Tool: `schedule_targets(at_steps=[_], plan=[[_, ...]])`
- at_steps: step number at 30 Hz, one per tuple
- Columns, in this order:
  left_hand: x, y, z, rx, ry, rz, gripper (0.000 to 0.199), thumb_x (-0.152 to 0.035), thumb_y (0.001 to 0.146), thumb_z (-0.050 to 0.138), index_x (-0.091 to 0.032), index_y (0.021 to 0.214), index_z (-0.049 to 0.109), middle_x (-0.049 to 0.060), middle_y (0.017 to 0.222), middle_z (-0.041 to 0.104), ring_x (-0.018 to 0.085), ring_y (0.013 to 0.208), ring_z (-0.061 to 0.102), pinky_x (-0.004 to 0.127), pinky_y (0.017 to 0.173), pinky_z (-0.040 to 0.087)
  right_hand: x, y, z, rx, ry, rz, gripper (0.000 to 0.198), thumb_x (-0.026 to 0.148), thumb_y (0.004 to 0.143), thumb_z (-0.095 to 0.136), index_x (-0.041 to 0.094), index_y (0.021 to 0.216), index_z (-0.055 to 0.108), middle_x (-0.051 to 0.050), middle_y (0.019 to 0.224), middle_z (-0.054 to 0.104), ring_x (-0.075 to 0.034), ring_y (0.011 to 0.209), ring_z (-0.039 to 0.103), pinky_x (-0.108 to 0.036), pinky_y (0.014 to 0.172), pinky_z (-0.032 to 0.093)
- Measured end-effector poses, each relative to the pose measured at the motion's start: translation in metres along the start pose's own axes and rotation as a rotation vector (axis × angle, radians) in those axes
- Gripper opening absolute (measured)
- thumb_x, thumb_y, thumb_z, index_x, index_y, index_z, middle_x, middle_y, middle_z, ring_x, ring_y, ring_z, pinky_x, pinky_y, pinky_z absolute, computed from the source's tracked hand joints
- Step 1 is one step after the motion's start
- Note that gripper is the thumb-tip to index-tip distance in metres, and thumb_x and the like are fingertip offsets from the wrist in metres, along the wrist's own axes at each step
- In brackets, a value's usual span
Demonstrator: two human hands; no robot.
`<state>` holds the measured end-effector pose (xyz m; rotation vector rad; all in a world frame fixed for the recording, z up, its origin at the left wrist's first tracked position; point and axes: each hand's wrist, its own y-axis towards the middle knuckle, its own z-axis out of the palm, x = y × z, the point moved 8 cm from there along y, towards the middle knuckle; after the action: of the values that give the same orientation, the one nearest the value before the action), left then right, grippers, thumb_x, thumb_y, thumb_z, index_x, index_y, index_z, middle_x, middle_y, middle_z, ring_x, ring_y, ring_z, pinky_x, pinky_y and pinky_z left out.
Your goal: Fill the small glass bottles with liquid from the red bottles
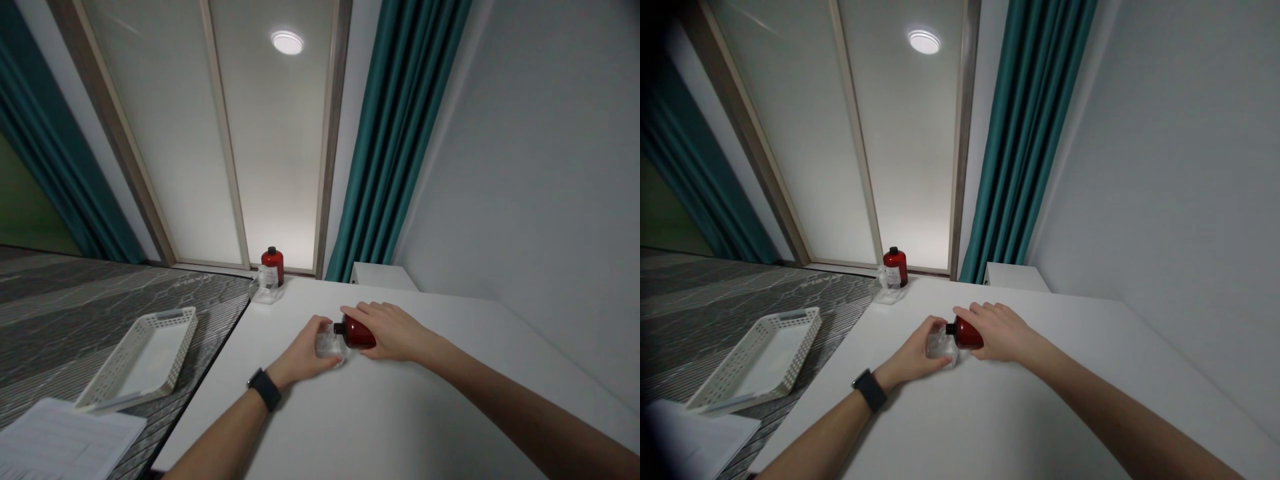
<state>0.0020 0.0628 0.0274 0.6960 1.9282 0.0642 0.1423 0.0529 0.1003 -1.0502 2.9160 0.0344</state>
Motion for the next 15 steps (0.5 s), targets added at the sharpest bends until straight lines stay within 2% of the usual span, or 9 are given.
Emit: schedule_targets(at_steps=[15], plan=[[-0.0021, 0.0002, -0.0002, 0.017, 0.019, 0.004, 0.056, -0.025, 0.071, 0.079, -0.017, 0.119, 0.050, 0.009, 0.116, 0.059, 0.027, 0.108, 0.058, 0.042, 0.096, 0.047, 0.0025, 0.0000, -0.0025, 0.005, -0.011, -0.007, 0.073, 0.036, 0.080, 0.066, 0.022, 0.147, 0.040, -0.014, 0.121, 0.063, -0.032, 0.100, 0.064, -0.043, 0.084, 0.046]])
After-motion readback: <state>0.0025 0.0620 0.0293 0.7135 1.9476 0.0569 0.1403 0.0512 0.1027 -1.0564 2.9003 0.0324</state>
